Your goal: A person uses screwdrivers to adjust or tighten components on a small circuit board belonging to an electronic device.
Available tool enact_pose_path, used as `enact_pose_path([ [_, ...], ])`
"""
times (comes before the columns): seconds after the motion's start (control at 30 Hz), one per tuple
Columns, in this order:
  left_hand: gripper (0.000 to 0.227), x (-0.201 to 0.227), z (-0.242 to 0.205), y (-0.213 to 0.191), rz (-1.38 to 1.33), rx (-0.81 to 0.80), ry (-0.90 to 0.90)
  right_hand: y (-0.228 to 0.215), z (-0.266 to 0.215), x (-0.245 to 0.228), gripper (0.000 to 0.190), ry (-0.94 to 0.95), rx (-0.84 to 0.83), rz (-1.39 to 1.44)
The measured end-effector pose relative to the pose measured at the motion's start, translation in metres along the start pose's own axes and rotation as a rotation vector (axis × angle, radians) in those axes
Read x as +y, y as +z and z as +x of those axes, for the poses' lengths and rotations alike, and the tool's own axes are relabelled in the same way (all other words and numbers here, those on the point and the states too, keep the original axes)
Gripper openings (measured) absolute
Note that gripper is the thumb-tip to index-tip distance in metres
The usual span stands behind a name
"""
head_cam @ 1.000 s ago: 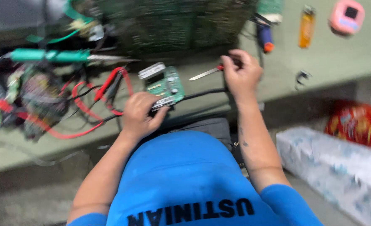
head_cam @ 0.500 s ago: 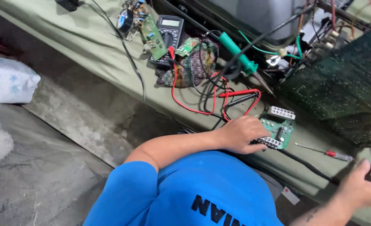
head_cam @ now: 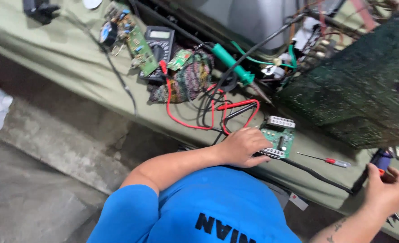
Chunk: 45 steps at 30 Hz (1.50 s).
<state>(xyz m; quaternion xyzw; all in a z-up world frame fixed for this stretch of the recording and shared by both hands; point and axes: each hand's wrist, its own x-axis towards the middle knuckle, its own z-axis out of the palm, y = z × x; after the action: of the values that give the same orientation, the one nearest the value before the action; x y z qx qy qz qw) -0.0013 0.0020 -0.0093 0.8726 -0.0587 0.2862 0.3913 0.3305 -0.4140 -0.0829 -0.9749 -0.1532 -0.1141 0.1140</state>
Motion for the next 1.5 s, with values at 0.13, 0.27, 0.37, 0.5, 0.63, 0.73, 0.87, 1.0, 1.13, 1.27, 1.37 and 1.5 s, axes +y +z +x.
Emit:
enact_pose_path([
  [0.13, 0.033, 0.003, 0.001, -0.001, -0.010, -0.018, -0.019, -0.022, 0.007, -0.041, 0.042, 0.114, -0.036, -0.086],
  [0.27, 0.033, 0.005, 0.005, -0.005, -0.026, -0.047, -0.037, -0.034, 0.017, -0.052, 0.055, 0.228, -0.212, -0.040],
  [0.37, 0.031, 0.007, 0.009, -0.007, -0.027, -0.050, -0.032, -0.037, 0.016, -0.058, 0.054, 0.276, -0.199, 0.004],
  [0.5, 0.031, 0.005, 0.008, -0.003, -0.008, -0.008, -0.015, -0.040, 0.013, -0.068, 0.045, 0.337, -0.111, 0.149],
  [0.63, 0.030, 0.008, 0.008, -0.005, 0.014, -0.024, -0.008, -0.061, 0.001, -0.090, 0.036, 0.364, 0.060, 0.261],
  [0.73, 0.029, 0.009, 0.012, -0.007, 0.015, -0.052, -0.029, -0.064, -0.010, -0.094, 0.028, 0.281, 0.313, 0.426],
  [0.87, 0.028, 0.009, 0.013, -0.005, 0.034, -0.049, -0.023, -0.075, -0.014, -0.092, 0.028, 0.093, 0.559, 0.524],
  [1.0, 0.027, 0.013, 0.015, -0.007, 0.054, -0.067, -0.036, -0.096, -0.012, -0.106, 0.028, 0.021, 0.677, 0.632],
  [1.13, 0.025, 0.014, 0.014, -0.006, 0.037, -0.076, -0.050, -0.120, -0.003, -0.136, 0.023, -0.062, 0.802, 0.700],
  [1.27, 0.027, 0.010, 0.016, -0.005, 0.024, -0.066, -0.029, -0.140, 0.009, -0.153, 0.023, -0.177, 1.030, 0.974],
  [1.37, 0.026, 0.010, 0.016, -0.005, 0.029, -0.101, -0.035, -0.163, 0.016, -0.154, 0.028, 0.067, 1.079, 1.294],
  [1.5, 0.026, 0.007, 0.015, -0.003, 0.050, -0.115, -0.024, -0.167, 0.007, -0.119, 0.026, 0.374, 0.828, 1.586],
])
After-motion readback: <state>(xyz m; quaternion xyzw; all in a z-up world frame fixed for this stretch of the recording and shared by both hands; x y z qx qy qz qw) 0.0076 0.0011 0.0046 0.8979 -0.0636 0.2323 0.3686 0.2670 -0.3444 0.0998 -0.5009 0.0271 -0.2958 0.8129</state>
